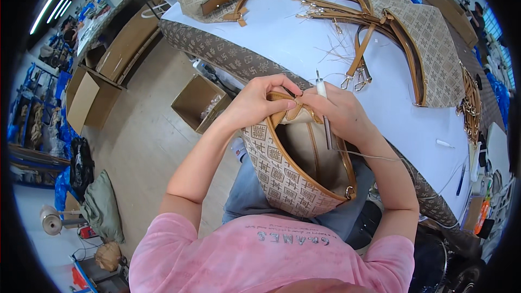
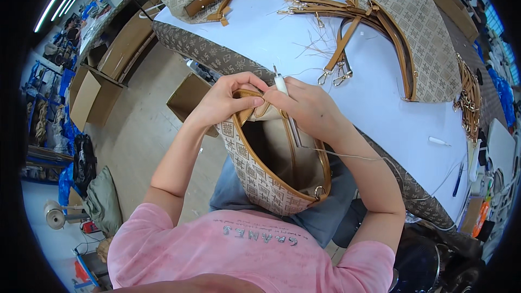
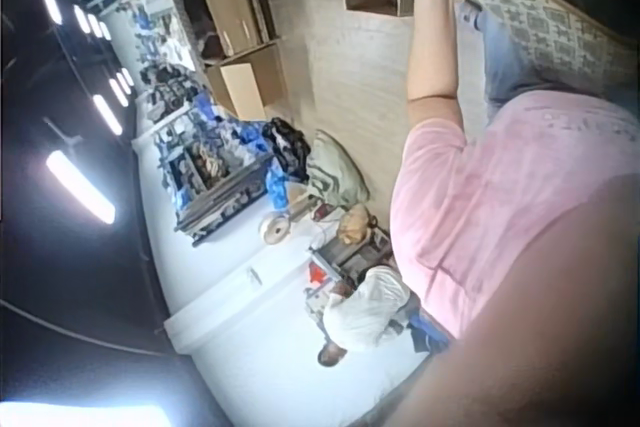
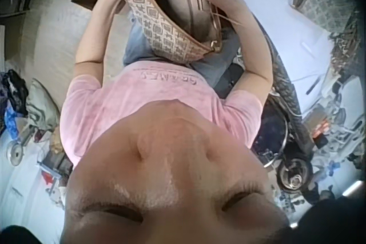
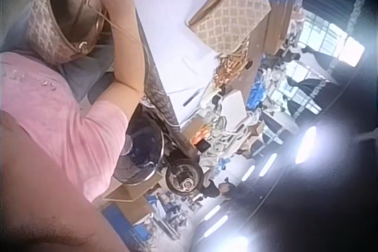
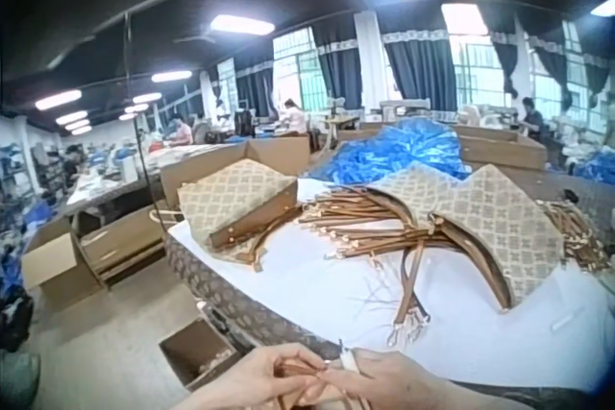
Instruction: Applying edge finishing liquid to the leather trim of a handbag using an applicator pen.
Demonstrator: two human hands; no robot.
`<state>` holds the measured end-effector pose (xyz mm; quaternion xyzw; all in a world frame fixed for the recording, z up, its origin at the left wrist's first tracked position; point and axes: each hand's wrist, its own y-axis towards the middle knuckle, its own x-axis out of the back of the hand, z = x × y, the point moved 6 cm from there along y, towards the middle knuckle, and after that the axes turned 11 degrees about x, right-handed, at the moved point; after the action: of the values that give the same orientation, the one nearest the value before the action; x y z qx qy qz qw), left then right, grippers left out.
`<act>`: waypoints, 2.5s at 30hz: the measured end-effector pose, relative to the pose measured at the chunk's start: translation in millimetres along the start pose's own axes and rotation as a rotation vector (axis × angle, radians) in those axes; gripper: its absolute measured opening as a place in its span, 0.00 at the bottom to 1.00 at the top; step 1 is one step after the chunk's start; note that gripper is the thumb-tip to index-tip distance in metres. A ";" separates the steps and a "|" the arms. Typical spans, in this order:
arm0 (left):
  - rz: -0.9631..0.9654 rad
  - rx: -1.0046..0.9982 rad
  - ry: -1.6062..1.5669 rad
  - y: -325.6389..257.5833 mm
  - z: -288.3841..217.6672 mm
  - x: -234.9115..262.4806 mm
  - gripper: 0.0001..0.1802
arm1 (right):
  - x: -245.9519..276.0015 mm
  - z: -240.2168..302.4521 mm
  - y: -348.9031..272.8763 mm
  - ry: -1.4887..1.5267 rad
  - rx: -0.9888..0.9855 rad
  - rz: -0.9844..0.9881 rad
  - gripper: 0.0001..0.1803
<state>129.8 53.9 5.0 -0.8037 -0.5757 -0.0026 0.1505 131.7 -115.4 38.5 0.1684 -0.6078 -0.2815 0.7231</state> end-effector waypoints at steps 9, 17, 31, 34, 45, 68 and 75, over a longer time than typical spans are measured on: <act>0.006 0.039 -0.025 -5.6 -0.6 1.8 0.13 | -1.4 0.3 2.2 0.048 0.031 -0.003 0.14; -0.009 -0.107 0.057 -0.9 -10.5 -4.7 0.14 | 3.9 -1.4 -18.4 -0.028 0.034 -0.178 0.13; -0.249 -0.188 0.045 -37.7 -11.2 18.7 0.12 | 237.1 -27.5 -347.8 -1.104 -1.717 -0.334 0.17; -0.251 -0.198 0.031 -44.1 -17.7 14.7 0.11 | 226.3 -31.7 -358.7 -1.000 -1.677 -0.217 0.17; -0.247 -0.138 0.167 -35.6 -38.5 -18.9 0.17 | 145.8 35.7 -104.6 -0.081 -0.706 -0.765 0.15; -0.201 -0.053 0.059 -40.9 -14.4 -3.7 0.20 | 1.9 65.6 -5.5 -0.162 -0.275 -0.105 0.21; -0.197 -0.014 0.033 -42.1 -12.4 -3.9 0.20 | -0.1 68.4 -5.3 -0.168 -0.292 -0.090 0.22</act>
<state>91.7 59.6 26.2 -0.7442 -0.6492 -0.0347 0.1532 64.0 -112.7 49.3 0.0646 -0.6104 -0.4120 0.6734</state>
